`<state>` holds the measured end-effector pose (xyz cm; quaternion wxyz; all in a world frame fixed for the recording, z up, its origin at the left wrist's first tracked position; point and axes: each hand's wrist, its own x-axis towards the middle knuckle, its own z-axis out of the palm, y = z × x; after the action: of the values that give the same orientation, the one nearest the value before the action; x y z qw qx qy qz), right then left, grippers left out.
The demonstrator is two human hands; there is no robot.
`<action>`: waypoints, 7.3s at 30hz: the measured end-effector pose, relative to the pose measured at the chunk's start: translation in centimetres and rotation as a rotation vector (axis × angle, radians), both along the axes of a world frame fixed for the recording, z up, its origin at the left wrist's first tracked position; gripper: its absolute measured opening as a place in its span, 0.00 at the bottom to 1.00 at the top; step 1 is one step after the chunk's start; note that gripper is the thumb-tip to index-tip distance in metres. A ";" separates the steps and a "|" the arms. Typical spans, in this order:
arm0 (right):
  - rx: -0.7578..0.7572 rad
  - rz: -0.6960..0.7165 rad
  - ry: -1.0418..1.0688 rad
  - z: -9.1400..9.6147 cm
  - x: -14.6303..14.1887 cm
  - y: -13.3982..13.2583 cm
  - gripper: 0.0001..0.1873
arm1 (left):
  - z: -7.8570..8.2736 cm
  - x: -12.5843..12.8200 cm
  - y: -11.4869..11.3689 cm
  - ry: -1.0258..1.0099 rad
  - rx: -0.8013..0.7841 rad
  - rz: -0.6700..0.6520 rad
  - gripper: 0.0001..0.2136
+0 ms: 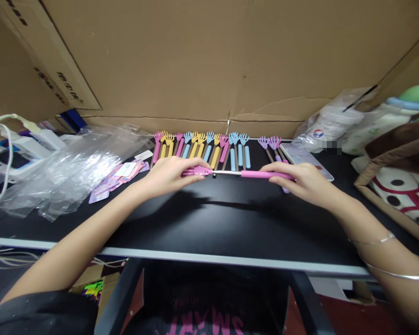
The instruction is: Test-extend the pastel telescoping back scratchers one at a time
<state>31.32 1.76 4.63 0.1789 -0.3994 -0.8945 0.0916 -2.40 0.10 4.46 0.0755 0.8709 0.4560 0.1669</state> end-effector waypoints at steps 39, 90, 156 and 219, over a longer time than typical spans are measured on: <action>-0.403 -0.319 0.724 2.1 6.1 1.6 0.22 | 1.4 -4.7 1.4 -0.546 -0.069 0.126 0.19; 0.048 -0.557 0.114 1.6 5.8 1.6 0.19 | -2.4 -0.3 0.2 0.097 -0.121 0.036 0.13; -0.279 -0.648 -0.437 0.3 -7.9 12.1 0.22 | -2.2 -0.9 0.5 0.197 -0.002 -0.038 0.12; 0.061 0.006 -0.133 0.5 -1.2 0.3 0.12 | -1.2 -3.0 0.7 0.103 0.378 0.048 0.11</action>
<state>30.10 2.02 5.10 0.1309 -0.3965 -0.9079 0.0382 -5.38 0.80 3.30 -0.1170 0.8659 0.4403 0.2066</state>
